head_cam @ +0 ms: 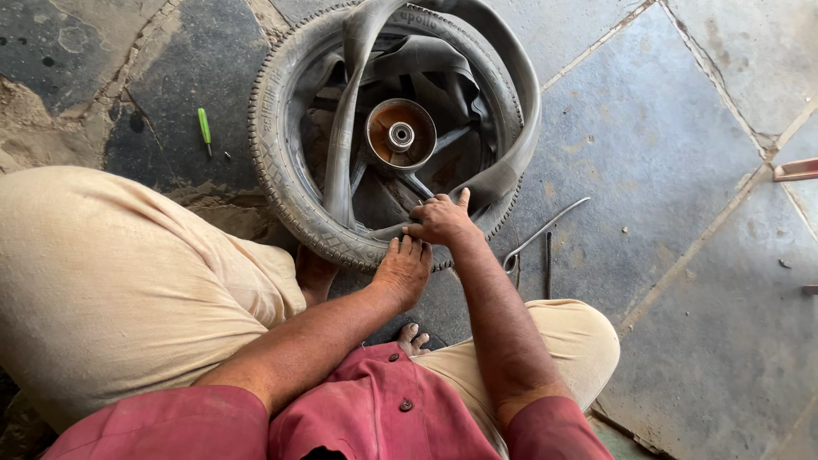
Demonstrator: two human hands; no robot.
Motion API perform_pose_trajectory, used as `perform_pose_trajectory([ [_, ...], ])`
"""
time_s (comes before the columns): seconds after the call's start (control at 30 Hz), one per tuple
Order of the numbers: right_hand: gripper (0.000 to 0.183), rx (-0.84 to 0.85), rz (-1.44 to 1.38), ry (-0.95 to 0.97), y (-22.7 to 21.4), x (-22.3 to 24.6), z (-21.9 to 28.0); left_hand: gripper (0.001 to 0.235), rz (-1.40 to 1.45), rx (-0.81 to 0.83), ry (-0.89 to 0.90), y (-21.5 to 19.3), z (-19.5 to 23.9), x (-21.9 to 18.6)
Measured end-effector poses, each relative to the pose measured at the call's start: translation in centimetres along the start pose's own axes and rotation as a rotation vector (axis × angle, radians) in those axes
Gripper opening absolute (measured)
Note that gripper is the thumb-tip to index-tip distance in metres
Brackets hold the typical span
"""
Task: The person removes the inner tube from a motorcycle tire by hand, pulling it out from between the tire and the rim. They then use a metal bar to pry the tire bead away from the rim to fully separate the components.
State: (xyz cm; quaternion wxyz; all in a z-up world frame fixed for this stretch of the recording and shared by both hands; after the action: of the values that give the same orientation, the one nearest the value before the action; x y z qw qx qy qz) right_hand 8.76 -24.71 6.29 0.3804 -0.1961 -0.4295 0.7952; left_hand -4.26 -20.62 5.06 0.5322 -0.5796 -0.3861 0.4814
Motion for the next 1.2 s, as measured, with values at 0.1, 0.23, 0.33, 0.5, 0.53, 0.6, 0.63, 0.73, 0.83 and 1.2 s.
perform_pose_trajectory([
  [0.1,0.049,0.054,0.083,0.019,0.1,-0.5,-0.3,0.056,0.055,0.216,-0.015,0.5,-0.6,0.0],
  [0.23,0.042,-0.029,0.080,-0.001,0.2,-0.2,-0.6,0.064,0.147,0.329,-0.056,0.3,-1.9,0.7],
  [0.33,0.040,-0.163,0.061,-0.023,-0.1,-0.1,-0.6,0.068,0.204,0.360,-0.111,-0.5,-2.2,1.2],
  [0.5,0.042,-0.471,0.046,-0.034,-2.1,0.0,-0.4,0.069,0.344,0.320,-0.255,-2.1,-2.6,2.1],
  [0.53,0.041,-0.512,0.034,-0.035,-2.5,0.1,-0.4,0.071,0.346,0.332,-0.267,-2.4,-2.7,2.3],
  [0.6,0.038,-0.596,0.013,-0.039,-3.2,0.6,-0.4,0.075,0.349,0.351,-0.294,-2.8,-2.7,2.7],
  [0.63,0.038,-0.623,0.017,-0.039,-3.4,0.9,-0.4,0.075,0.348,0.340,-0.294,-3.0,-2.6,2.8],
  [0.73,0.037,-0.684,0.001,-0.019,-3.8,1.1,-0.2,0.075,0.325,0.318,-0.268,-3.3,-2.3,3.0],
  [0.83,0.035,-0.725,-0.043,0.014,-4.3,0.7,0.0,0.073,0.293,0.288,-0.219,-3.3,-2.2,2.6],
  [1.2,0.035,-0.828,-0.112,0.001,-6.1,-0.4,0.1,0.066,0.302,0.196,-0.189,-3.1,-1.7,2.7],
])
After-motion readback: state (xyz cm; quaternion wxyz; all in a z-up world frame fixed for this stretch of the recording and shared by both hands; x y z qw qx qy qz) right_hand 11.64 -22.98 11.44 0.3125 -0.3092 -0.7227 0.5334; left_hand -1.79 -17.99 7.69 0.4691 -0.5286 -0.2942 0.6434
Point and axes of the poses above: each hand's wrist, its own z-axis away from the middle knuckle, its own y-axis out of the palm, x = y × z, the point moved 3 cm from there along -z, towards the middle knuckle, and after that the axes turned 7 degrees about z, right-handed, at the moved point
